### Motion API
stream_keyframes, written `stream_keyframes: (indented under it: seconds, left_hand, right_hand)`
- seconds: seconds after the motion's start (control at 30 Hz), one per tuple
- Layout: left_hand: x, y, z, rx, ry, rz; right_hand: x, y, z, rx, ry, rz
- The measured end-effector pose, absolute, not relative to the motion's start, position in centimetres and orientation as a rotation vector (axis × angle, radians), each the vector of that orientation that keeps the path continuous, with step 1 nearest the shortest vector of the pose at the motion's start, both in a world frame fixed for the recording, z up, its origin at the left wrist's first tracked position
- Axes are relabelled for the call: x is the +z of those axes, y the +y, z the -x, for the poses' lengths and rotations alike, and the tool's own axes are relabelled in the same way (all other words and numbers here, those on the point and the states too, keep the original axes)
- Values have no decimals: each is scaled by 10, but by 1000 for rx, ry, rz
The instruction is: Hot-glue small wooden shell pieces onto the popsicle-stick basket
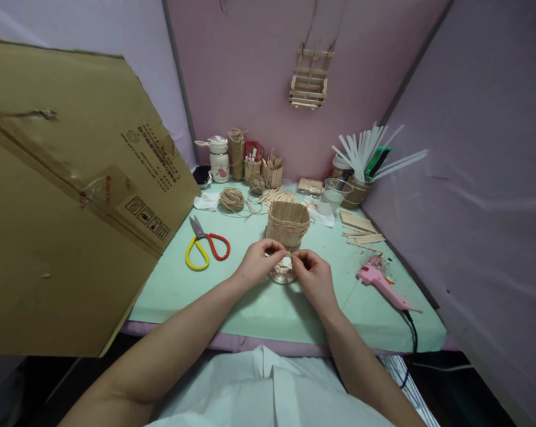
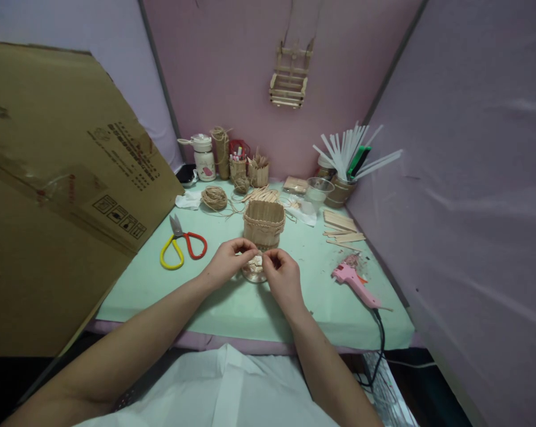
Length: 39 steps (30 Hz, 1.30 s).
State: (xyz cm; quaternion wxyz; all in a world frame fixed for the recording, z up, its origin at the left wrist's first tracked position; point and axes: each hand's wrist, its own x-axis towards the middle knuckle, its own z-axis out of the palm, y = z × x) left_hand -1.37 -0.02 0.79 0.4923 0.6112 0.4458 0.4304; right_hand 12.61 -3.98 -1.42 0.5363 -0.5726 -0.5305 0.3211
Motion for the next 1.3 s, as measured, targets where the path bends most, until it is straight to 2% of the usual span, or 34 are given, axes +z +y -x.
stream_keyframes:
  seconds: [0.6,0.97,1.3]
  left_hand:
    - [9,-2,14,961,1025,-1436]
    - [13,2,20,1023,1040,-1494]
    - [4,4,21,911,1026,-1529]
  right_hand:
    - [-14,-42,-127,734,-1277,1357]
    - [-10,-42,-132,764,-1256,1345]
    - [-13,-44,-134,760,-1354,1360]
